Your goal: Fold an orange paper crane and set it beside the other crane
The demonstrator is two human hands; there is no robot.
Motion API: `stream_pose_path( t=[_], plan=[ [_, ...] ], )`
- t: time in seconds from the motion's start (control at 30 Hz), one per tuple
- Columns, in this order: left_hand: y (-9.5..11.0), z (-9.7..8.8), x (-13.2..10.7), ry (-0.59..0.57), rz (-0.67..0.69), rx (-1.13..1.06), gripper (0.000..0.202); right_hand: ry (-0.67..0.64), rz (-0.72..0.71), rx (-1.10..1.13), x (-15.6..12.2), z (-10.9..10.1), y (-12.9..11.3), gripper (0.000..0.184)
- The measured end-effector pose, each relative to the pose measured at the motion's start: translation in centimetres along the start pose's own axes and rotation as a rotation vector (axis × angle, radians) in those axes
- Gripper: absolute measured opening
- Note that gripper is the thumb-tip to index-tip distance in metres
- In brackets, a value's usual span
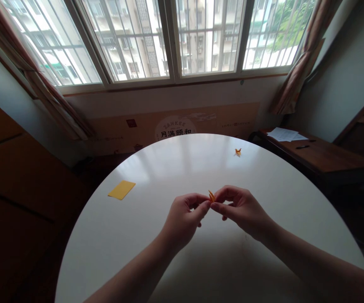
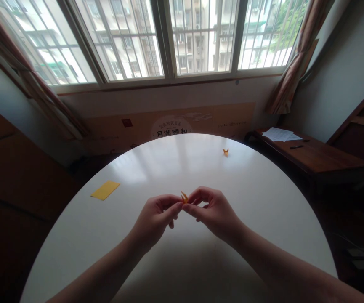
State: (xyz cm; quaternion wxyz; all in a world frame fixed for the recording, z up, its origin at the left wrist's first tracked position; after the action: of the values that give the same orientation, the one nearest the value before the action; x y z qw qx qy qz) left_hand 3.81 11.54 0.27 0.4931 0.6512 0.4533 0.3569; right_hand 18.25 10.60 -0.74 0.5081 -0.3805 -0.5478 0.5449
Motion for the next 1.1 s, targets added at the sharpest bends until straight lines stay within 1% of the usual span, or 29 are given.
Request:
stream_pose_path(
  t=[0.13,0.3,0.4,0.53,0.63,0.73,0.87,1.0,1.1],
  plan=[
    [-0.3,0.0,0.1,0.001,-0.013,-0.059,0.027,0.019,-0.037,-0.05,-0.1,-0.1,-0.3,0.024],
    [-0.4,0.0,0.1,0.007,-0.013,-0.035,0.025,0.066,-0.096,-0.075,-0.3,-0.1,-1.1,0.023],
    [-0.4,0.0,0.1,0.013,-0.02,-0.021,0.025,0.07,-0.105,-0.073,-0.3,-0.1,-1.1,0.025],
    [-0.2,-0.1,0.0,0.022,-0.004,-0.008,0.026,0.048,-0.088,-0.05,-0.2,-0.1,-0.5,0.027],
    [0.1,-0.2,-0.1,0.03,0.02,0.012,0.026,0.018,-0.021,0.005,-0.2,0.0,0.1,0.028],
    [0.2,-0.4,-0.1,0.043,0.033,0.052,0.024,-0.047,0.038,0.055,-0.2,0.3,0.5,0.027],
    [0.5,-0.5,-0.2,0.049,0.059,0.09,0.021,-0.081,0.063,0.015,-0.1,0.5,0.6,0.026],
    [0.7,-0.3,-0.2,0.045,0.07,0.112,0.018,-0.08,0.068,-0.012,0.0,0.5,0.6,0.026],
    [0.5,-0.2,-0.2,0.021,0.054,0.081,0.019,-0.069,0.066,-0.052,-0.1,0.4,0.5,0.026]
  ],
)
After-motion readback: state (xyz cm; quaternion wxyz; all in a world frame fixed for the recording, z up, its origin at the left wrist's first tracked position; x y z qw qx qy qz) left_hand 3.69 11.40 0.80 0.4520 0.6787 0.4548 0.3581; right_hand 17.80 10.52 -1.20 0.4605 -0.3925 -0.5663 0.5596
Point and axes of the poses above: each hand's wrist, its own x-axis towards the middle knuckle, its own z-axis out of the palm, y = z × x, the point moved 7 cm from there along x, towards the middle knuckle, and after that the axes turned 6 degrees about x, right-handed, at the moved point
